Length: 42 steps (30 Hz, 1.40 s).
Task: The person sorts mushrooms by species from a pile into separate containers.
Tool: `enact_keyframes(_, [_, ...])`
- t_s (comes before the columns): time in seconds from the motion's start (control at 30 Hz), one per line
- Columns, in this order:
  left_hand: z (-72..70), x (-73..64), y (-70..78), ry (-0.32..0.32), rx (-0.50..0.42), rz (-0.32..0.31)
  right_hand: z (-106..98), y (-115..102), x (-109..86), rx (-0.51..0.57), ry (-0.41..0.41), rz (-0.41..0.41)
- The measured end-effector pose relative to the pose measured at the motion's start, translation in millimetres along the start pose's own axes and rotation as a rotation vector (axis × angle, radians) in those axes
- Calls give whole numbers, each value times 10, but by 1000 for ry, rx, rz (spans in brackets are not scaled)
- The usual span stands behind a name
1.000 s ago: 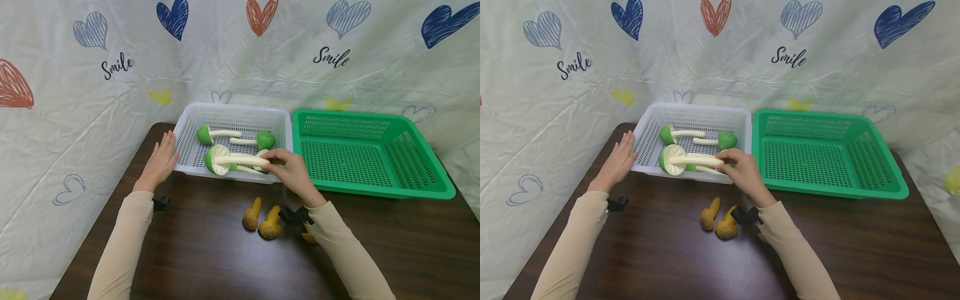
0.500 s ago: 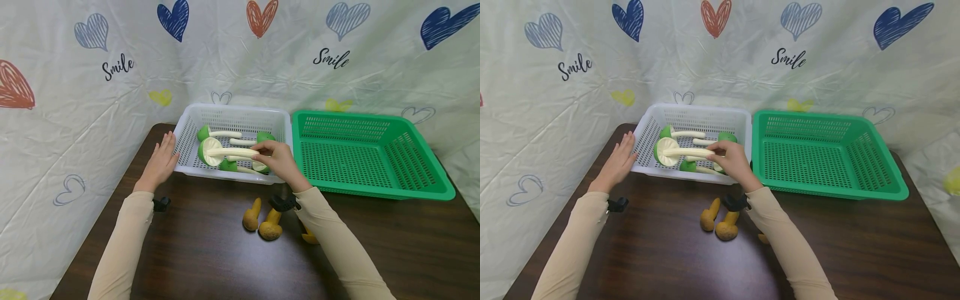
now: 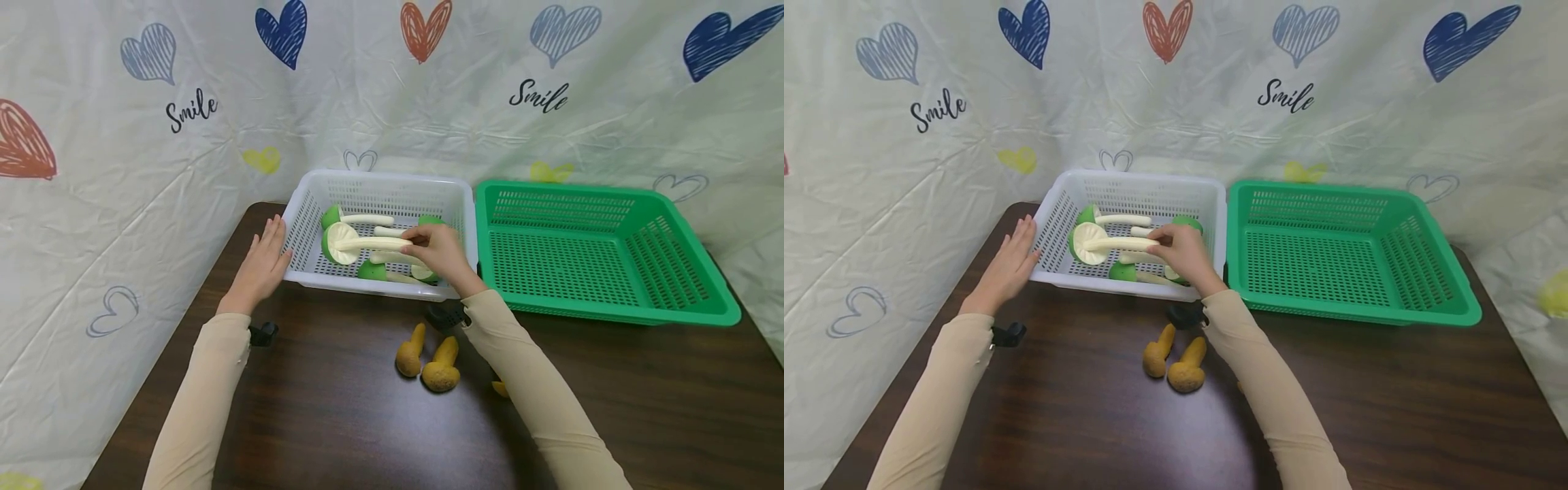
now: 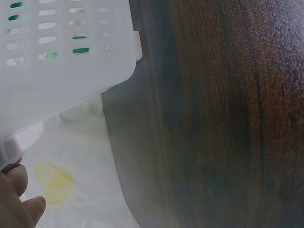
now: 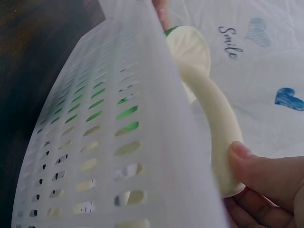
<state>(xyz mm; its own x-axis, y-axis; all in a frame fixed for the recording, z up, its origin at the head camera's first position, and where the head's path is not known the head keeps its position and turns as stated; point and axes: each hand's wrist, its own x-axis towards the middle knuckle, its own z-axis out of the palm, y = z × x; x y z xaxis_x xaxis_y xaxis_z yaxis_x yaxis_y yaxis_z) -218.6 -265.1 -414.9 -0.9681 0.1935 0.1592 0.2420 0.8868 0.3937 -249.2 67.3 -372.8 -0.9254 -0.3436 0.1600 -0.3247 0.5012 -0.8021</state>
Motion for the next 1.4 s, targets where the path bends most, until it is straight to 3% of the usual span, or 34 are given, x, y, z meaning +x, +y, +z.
enact_keyframes(0.47, [13, 11, 13, 3, -6, 7, 129, -3, 154, -99, -16, 77])
enact_keyframes(0.8, [11, 12, 19, 3, -3, 5, 72, 55, 99, -93, 61, 93])
enact_keyframes(1.03, [2, 5, 18, 0, -5, 5, -47, 74, -45, -29, 42, 84])
enact_keyframes(1.4, [-2, -7, 1, -9, -24, 11, -397, 165, -439, -64, 102, 12])
